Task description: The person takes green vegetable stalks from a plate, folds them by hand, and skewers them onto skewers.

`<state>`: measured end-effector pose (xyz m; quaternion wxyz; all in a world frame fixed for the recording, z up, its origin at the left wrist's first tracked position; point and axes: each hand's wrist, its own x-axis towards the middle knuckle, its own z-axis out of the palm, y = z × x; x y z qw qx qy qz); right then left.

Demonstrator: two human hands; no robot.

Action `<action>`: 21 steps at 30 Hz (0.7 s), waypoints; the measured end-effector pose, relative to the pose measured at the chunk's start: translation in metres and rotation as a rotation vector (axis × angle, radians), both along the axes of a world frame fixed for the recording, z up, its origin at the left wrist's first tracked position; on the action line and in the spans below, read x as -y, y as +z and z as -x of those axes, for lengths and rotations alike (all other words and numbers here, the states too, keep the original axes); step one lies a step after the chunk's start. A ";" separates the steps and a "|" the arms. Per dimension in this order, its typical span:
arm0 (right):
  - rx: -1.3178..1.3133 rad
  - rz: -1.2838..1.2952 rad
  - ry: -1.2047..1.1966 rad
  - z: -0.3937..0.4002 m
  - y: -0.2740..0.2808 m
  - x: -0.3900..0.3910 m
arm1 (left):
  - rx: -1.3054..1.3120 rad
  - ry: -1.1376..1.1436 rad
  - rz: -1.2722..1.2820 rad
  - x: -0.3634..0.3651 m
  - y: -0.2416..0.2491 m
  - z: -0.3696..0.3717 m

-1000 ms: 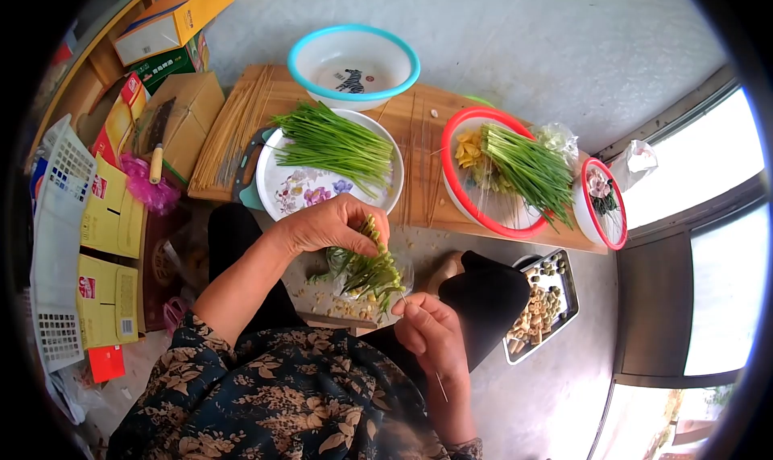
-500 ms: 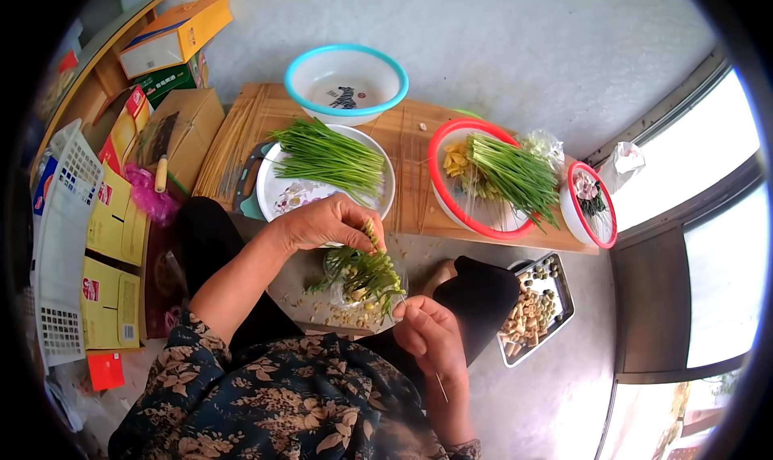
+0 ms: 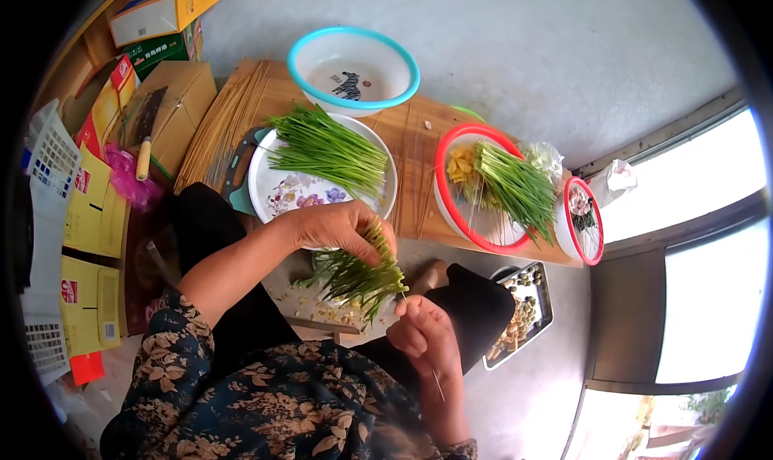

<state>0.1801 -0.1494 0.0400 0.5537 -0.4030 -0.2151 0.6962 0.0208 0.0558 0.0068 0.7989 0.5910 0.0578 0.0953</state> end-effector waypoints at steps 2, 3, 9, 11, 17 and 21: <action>-0.026 0.009 0.001 0.001 -0.002 -0.009 | 0.032 -0.030 0.079 -0.009 -0.011 -0.003; -0.043 0.014 0.000 0.002 -0.004 -0.013 | 0.037 -0.025 0.088 -0.012 -0.012 -0.002; -0.082 0.033 0.013 0.004 -0.010 -0.032 | 0.065 -0.018 0.144 -0.022 -0.022 0.002; -0.088 0.037 0.010 0.005 -0.012 -0.037 | 0.034 0.025 0.106 -0.022 -0.020 0.003; -0.116 0.029 0.007 0.005 -0.014 -0.047 | 0.037 0.033 0.131 -0.026 -0.023 0.001; -0.121 0.032 0.009 0.002 -0.018 -0.049 | 0.015 0.029 0.154 -0.027 -0.026 -0.001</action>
